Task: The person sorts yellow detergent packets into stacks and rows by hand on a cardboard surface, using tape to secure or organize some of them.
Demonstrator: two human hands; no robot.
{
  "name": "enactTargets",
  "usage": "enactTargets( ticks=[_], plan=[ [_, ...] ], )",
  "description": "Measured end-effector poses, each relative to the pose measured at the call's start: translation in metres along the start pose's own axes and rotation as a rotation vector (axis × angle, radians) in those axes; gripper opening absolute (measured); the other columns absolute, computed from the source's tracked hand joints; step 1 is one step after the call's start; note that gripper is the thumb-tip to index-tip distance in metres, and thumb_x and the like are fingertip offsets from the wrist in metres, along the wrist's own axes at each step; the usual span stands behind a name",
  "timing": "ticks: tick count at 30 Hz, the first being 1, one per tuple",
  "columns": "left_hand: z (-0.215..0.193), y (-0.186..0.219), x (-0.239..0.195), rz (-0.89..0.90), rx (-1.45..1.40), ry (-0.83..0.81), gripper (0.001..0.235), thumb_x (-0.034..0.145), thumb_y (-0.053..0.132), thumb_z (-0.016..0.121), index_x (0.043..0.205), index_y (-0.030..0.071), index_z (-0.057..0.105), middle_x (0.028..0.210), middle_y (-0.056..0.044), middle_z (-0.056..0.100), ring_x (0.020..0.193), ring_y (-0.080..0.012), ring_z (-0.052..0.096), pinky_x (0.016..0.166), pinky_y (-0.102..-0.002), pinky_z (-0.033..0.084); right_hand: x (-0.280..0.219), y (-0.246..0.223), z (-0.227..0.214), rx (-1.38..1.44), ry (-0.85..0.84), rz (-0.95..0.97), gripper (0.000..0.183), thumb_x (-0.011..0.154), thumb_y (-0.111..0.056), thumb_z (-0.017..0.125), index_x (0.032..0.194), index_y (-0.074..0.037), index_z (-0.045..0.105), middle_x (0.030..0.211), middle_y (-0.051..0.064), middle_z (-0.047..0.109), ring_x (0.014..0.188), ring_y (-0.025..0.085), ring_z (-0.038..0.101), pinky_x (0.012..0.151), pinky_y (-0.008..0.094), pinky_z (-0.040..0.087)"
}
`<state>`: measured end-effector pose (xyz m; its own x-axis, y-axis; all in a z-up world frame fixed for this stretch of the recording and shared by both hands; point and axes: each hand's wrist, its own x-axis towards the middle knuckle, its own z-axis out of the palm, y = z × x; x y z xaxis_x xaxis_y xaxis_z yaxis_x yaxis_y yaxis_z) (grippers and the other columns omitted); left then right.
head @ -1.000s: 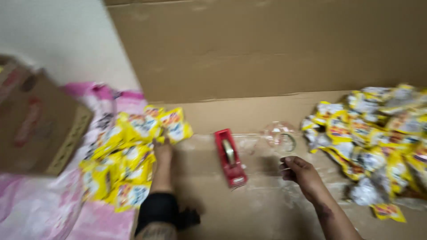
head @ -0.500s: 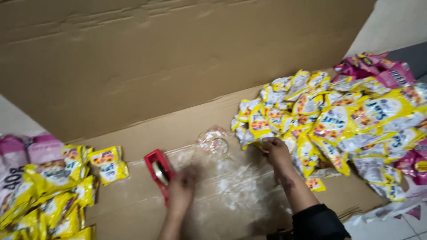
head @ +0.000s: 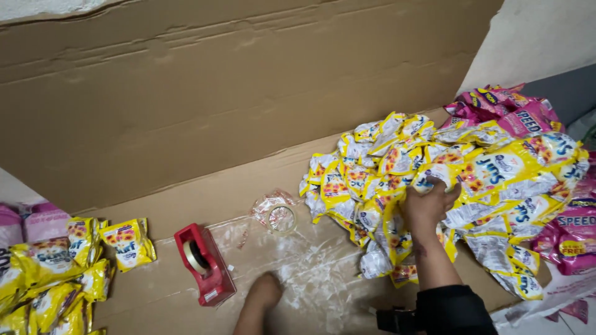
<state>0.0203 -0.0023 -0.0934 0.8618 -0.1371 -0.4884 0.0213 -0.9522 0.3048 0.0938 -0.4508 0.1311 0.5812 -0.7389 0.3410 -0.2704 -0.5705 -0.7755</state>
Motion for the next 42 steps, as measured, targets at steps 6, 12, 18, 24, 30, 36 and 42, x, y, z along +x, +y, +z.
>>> enactTargets(
  ticks=[6,12,18,24,30,36,42],
  plan=[
    [-0.013,0.01,-0.01,-0.088,-0.056,0.015,0.031,0.088,0.026,0.064,0.108,0.005,0.073,0.12,-0.021,0.069,0.114,-0.0365,0.066,0.102,-0.044,0.052,0.015,0.002,-0.014,0.111,-0.063,0.283,0.073,0.077,-0.015,0.085,0.139,-0.008,0.048,0.133,0.023,0.051,0.122,0.041,0.046,0.098,0.057,0.039],
    [0.027,-0.03,0.022,0.075,0.085,0.052,0.033,0.092,0.035,0.057,0.104,0.01,0.075,0.118,-0.017,0.07,0.111,-0.0361,0.065,0.099,-0.045,0.052,0.032,0.068,0.021,0.562,-0.191,0.395,0.064,0.085,-0.006,0.079,0.14,0.004,0.048,0.105,0.015,0.062,0.077,0.02,0.063,0.064,0.034,0.055],
    [0.023,-0.027,0.022,0.047,0.08,0.018,0.032,0.09,0.036,0.057,0.103,0.013,0.075,0.118,-0.015,0.07,0.112,-0.0345,0.066,0.098,-0.043,0.053,0.026,-0.002,-0.023,0.906,-0.446,0.583,0.079,0.08,0.006,0.069,0.151,0.002,0.034,0.079,0.006,0.063,0.054,0.016,0.056,0.047,0.033,0.049],
    [0.006,-0.019,0.01,0.05,0.087,0.01,0.033,0.091,0.038,0.057,0.105,0.014,0.075,0.121,-0.014,0.069,0.114,-0.0347,0.064,0.101,-0.043,0.051,0.006,-0.007,-0.006,1.044,-0.561,0.426,0.087,0.081,0.01,0.074,0.157,0.0,0.032,0.075,0.0,0.054,0.056,0.01,0.051,0.05,0.027,0.044],
    [0.006,-0.021,0.009,0.088,0.023,0.012,0.034,0.09,0.039,0.058,0.106,0.015,0.075,0.123,-0.012,0.068,0.115,-0.0333,0.063,0.101,-0.042,0.051,-0.045,-0.129,-0.065,1.228,-0.914,0.327,0.066,0.074,0.011,0.068,0.137,0.003,0.052,0.103,0.005,0.069,0.088,0.017,0.069,0.077,0.032,0.058],
    [0.011,-0.018,0.013,0.215,0.093,0.057,0.039,0.098,0.042,0.053,0.107,0.01,0.075,0.122,-0.016,0.068,0.115,-0.0367,0.061,0.101,-0.044,0.049,-0.077,-0.177,-0.059,1.352,-1.265,0.2,0.065,0.074,0.015,0.066,0.137,0.002,0.056,0.122,0.009,0.069,0.114,0.021,0.067,0.099,0.037,0.054],
    [-0.124,0.073,-0.077,0.074,-0.711,0.475,0.035,0.092,0.028,0.062,0.121,0.009,0.07,0.114,-0.018,0.075,0.109,-0.0295,0.072,0.093,-0.04,0.053,-0.106,-0.22,-0.063,1.367,-1.503,0.217,0.07,0.074,0.016,0.065,0.142,0.003,0.053,0.126,0.01,0.069,0.116,0.022,0.066,0.101,0.038,0.053]
  ],
)
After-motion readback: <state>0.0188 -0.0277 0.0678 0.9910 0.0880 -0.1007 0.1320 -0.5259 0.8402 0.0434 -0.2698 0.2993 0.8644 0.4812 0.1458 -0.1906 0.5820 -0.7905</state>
